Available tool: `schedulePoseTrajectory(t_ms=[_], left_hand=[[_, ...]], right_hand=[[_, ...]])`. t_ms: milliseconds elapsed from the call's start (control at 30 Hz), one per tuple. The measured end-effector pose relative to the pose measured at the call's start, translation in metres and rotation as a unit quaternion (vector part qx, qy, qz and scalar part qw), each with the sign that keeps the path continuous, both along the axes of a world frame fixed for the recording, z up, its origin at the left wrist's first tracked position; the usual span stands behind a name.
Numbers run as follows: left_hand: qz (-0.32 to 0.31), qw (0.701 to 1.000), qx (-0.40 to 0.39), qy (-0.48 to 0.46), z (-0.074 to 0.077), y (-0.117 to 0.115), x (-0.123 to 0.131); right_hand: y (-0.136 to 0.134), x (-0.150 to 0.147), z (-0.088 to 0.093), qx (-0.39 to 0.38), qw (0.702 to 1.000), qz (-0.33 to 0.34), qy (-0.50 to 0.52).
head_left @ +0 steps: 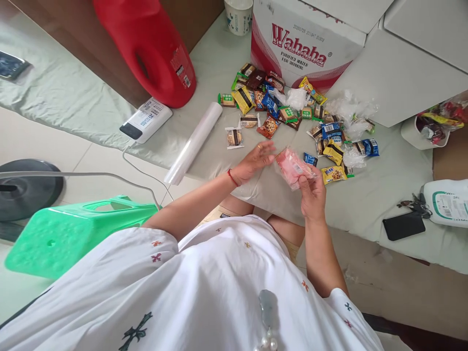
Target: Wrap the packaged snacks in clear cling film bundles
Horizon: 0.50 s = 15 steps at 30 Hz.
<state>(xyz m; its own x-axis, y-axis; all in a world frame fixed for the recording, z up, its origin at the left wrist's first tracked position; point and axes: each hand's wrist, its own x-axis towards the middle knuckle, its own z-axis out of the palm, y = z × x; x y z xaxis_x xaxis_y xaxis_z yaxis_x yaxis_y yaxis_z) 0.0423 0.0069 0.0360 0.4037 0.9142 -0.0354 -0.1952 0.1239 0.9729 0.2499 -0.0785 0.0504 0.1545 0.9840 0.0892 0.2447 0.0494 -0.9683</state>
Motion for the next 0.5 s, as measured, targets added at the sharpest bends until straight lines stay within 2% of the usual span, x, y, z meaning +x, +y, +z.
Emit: schedulePoseTrajectory(t_ms=[67, 167, 233, 300, 367, 500], left_hand=[[-0.055, 0.996, -0.055, -0.034, 0.004, -0.013, 0.006], [-0.054, 0.983, -0.150, -0.094, 0.006, -0.030, 0.020], [-0.034, 0.968, -0.218, -0.122, 0.005, -0.037, 0.027], [-0.035, 0.952, -0.269, -0.140, 0.003, -0.043, 0.032], [-0.059, 0.939, -0.298, -0.160, 0.002, -0.051, 0.037], [-0.152, 0.932, -0.294, -0.149, 0.006, -0.066, 0.047]], right_hand=[[-0.004, -0.009, 0.000, -0.038, 0.995, 0.018, 0.093], [-0.013, -0.019, -0.004, -0.119, 0.981, 0.041, 0.150], [-0.022, -0.019, -0.007, -0.159, 0.979, 0.002, 0.127], [-0.032, -0.014, -0.006, -0.159, 0.982, -0.060, 0.088], [-0.043, -0.007, -0.001, -0.140, 0.983, -0.079, 0.089], [-0.068, 0.020, 0.018, -0.176, 0.976, -0.038, 0.122]])
